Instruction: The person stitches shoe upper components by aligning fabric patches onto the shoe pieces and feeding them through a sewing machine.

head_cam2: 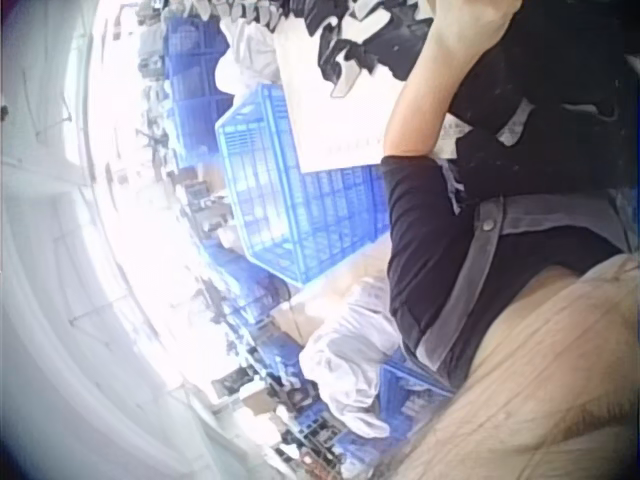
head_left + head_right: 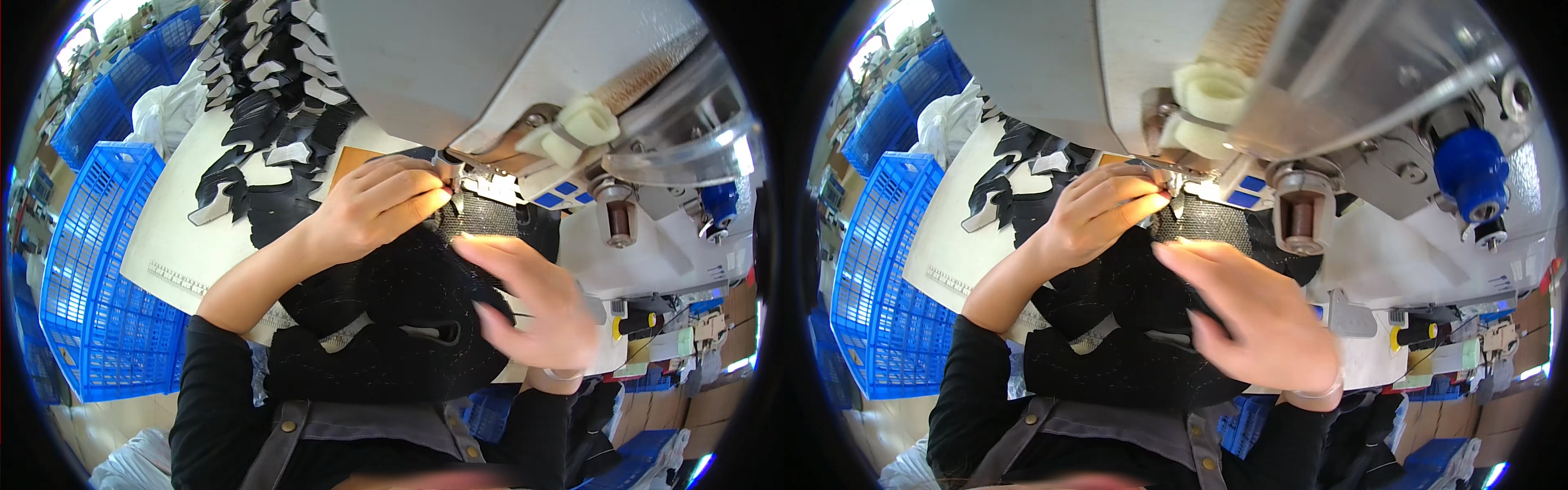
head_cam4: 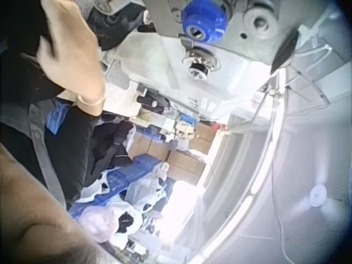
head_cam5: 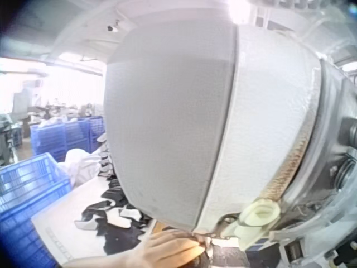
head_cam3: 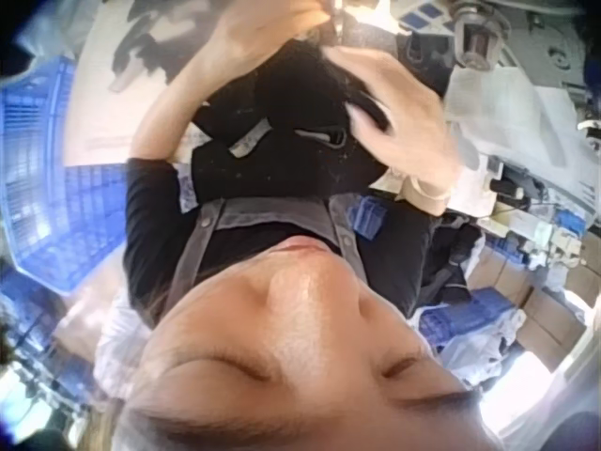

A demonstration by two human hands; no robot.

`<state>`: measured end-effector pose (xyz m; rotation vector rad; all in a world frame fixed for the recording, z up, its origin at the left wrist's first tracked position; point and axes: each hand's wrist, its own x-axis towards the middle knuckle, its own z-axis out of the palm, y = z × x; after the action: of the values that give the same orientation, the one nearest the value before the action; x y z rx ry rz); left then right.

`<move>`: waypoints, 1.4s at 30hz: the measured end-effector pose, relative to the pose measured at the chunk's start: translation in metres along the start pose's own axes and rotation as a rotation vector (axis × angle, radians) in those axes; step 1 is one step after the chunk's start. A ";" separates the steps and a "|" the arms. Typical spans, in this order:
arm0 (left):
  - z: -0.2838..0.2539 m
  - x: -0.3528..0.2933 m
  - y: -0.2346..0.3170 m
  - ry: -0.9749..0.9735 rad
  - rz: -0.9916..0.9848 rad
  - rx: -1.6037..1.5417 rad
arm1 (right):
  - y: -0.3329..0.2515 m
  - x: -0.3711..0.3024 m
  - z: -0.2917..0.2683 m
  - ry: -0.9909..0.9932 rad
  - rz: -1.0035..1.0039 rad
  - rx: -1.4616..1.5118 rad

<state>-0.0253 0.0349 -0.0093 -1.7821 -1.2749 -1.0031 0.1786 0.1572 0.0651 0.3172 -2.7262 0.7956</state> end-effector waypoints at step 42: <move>-0.038 0.005 -0.032 -0.549 -0.771 -0.761 | 0.037 0.004 0.020 0.389 -0.072 -0.576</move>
<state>-0.0615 0.0118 0.0155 -2.2681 -2.2411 -1.6461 0.1600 0.1757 0.0326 0.1135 -2.4153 0.0213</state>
